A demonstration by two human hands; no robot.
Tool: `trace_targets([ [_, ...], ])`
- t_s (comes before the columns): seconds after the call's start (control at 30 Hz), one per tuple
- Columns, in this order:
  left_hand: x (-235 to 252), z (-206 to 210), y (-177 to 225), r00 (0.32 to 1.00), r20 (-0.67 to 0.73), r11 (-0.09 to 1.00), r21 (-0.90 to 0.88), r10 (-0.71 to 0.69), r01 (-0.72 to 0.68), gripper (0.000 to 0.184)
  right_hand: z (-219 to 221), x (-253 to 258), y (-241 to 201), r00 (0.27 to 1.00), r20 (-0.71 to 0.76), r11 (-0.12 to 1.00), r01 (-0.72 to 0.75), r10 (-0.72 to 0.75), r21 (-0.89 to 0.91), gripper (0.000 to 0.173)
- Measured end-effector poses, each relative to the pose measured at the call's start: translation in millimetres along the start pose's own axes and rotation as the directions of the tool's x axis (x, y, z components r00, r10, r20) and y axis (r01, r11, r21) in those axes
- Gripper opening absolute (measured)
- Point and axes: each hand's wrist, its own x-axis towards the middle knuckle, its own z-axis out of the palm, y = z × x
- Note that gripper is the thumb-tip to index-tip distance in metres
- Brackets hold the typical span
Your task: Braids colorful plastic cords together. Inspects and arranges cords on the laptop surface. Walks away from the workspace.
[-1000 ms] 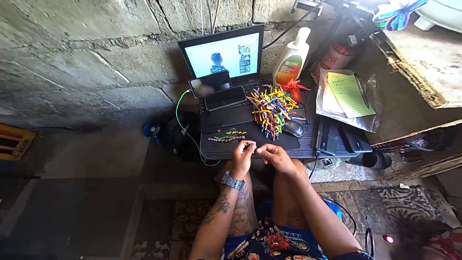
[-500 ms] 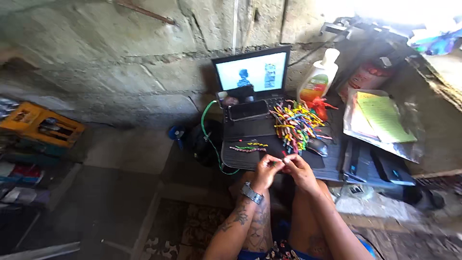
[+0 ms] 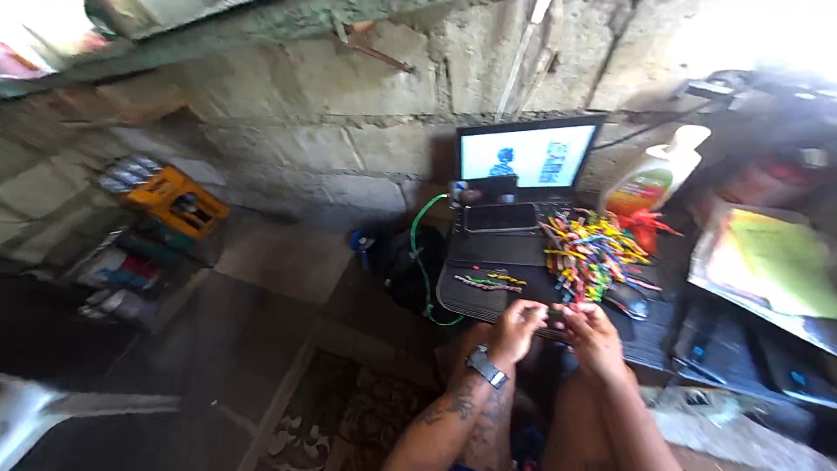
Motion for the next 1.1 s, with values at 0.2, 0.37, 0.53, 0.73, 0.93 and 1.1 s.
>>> trace_targets([
  [0.2, 8.2, -3.3, -9.8, 0.996, -0.091, 1.0, 0.0, -0.003, 0.003, 0.021, -5.7, 7.5, 1.8, 1.0, 0.016, 0.994, 0.006, -0.008, 0.113, 0.009],
  [0.37, 9.1, -6.3, -6.8, 0.996, -0.028, 0.981, 0.174, -0.086, 0.089, 0.022, -5.6, 7.9, 1.4, 1.0, -0.007, 0.991, -0.002, 0.003, 0.136, 0.009],
  [0.53, 12.9, -10.4, -9.3, 0.996, -0.037, 0.984, 0.156, -0.083, 0.087, 0.017, -4.8, 8.2, -1.1, 0.999, -0.03, 0.999, 0.022, -0.02, 0.048, 0.012],
  [0.73, 8.5, -12.3, -4.0, 0.996, 0.039, 0.996, 0.042, -0.078, 0.077, 0.018, 0.3, 3.9, 3.5, 0.987, 0.155, 0.671, 0.143, -0.043, -0.728, 0.034],
  [0.93, 9.6, -13.8, -13.6, 0.997, 0.079, 0.986, 0.167, 0.018, -0.031, 0.042, 7.7, -0.3, 10.6, 0.954, 0.274, 0.497, 0.296, -0.117, -0.816, 0.026],
  [1.1, 11.0, -12.9, -16.1, 0.998, 0.002, 0.978, 0.2, 0.062, -0.062, 0.024, 4.0, 0.4, 11.8, 0.941, 0.323, 0.483, 0.329, -0.098, -0.812, 0.03],
])
